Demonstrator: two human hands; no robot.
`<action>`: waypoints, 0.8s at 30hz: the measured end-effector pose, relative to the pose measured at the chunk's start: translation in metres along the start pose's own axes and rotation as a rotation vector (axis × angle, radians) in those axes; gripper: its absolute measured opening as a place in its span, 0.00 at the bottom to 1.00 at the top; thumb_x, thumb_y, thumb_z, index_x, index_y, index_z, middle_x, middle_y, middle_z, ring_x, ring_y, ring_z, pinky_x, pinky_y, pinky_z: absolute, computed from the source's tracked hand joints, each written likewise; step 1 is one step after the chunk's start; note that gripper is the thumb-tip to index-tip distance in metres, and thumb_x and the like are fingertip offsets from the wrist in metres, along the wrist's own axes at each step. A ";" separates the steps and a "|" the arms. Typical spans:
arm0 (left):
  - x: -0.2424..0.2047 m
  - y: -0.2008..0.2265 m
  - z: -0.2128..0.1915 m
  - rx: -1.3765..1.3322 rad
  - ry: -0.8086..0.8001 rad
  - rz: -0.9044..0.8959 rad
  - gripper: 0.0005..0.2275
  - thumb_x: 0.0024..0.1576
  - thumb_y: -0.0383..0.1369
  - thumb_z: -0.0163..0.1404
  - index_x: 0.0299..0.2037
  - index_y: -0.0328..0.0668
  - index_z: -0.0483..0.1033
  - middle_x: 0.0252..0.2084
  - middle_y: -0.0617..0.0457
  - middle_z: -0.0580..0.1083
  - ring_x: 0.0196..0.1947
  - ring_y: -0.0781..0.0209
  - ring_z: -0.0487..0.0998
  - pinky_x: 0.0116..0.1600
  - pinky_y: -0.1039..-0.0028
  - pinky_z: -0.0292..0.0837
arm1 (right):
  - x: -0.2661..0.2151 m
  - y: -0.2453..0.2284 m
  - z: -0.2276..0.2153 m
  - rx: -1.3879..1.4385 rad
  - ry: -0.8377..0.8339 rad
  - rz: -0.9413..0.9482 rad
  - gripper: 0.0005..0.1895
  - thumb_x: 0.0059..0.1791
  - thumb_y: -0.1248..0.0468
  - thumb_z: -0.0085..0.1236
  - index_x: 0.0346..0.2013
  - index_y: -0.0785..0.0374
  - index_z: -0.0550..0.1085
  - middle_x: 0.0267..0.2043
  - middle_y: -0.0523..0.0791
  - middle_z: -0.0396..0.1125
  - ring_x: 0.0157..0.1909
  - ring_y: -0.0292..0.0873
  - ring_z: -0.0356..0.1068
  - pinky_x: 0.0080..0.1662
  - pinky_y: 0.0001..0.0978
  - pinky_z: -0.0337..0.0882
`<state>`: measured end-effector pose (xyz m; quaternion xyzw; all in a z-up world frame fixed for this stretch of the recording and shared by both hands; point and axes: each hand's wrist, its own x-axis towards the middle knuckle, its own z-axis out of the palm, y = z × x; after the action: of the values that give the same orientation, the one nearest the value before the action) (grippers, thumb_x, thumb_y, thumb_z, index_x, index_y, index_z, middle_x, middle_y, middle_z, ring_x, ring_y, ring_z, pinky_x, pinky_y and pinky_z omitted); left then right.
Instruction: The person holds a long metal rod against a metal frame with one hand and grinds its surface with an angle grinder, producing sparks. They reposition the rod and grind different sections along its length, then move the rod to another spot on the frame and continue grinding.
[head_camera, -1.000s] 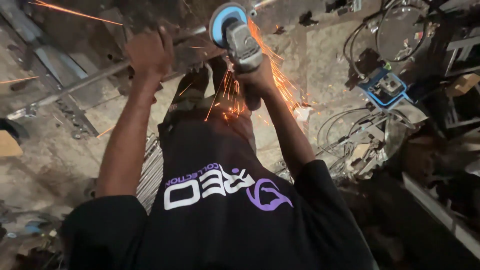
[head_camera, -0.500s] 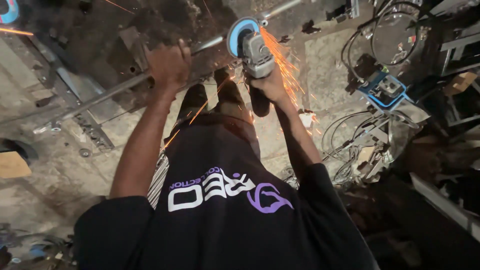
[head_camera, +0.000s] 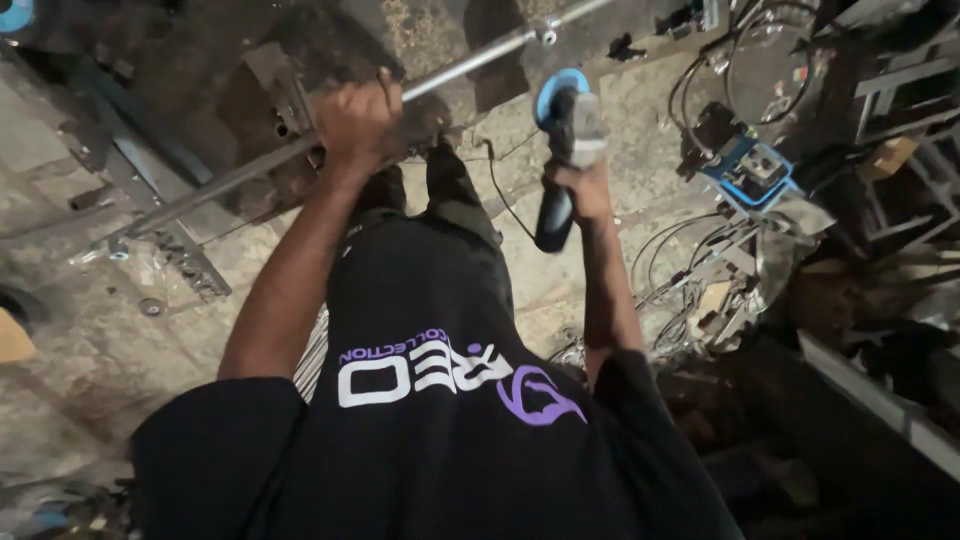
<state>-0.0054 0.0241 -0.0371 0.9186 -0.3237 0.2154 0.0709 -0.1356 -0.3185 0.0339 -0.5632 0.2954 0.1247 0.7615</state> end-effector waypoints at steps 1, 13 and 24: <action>0.004 0.001 0.009 0.004 0.006 -0.007 0.11 0.59 0.22 0.53 0.25 0.48 0.72 0.22 0.59 0.66 0.21 0.64 0.70 0.26 0.70 0.63 | 0.001 0.000 -0.010 -0.006 -0.007 -0.004 0.22 0.36 0.75 0.61 0.44 0.65 0.74 0.32 0.46 0.70 0.31 0.42 0.71 0.34 0.36 0.72; -0.016 -0.005 0.030 -0.039 -0.040 0.016 0.08 0.66 0.26 0.45 0.37 0.42 0.78 0.31 0.55 0.74 0.32 0.59 0.75 0.33 0.65 0.66 | 0.018 -0.010 0.011 -0.266 -0.192 -0.085 0.19 0.38 0.73 0.66 0.43 0.69 0.75 0.36 0.46 0.75 0.37 0.41 0.76 0.43 0.36 0.76; 0.026 -0.002 -0.005 -0.379 -0.654 -0.550 0.24 0.67 0.45 0.39 0.29 0.35 0.81 0.28 0.33 0.76 0.29 0.31 0.76 0.46 0.47 0.72 | 0.043 -0.018 0.021 -0.254 -0.240 -0.042 0.22 0.34 0.77 0.64 0.43 0.69 0.75 0.37 0.44 0.73 0.38 0.40 0.74 0.43 0.36 0.77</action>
<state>0.0122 0.0121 -0.0214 0.9609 -0.1069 -0.1753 0.1860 -0.0854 -0.3113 0.0266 -0.6419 0.1724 0.2114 0.7166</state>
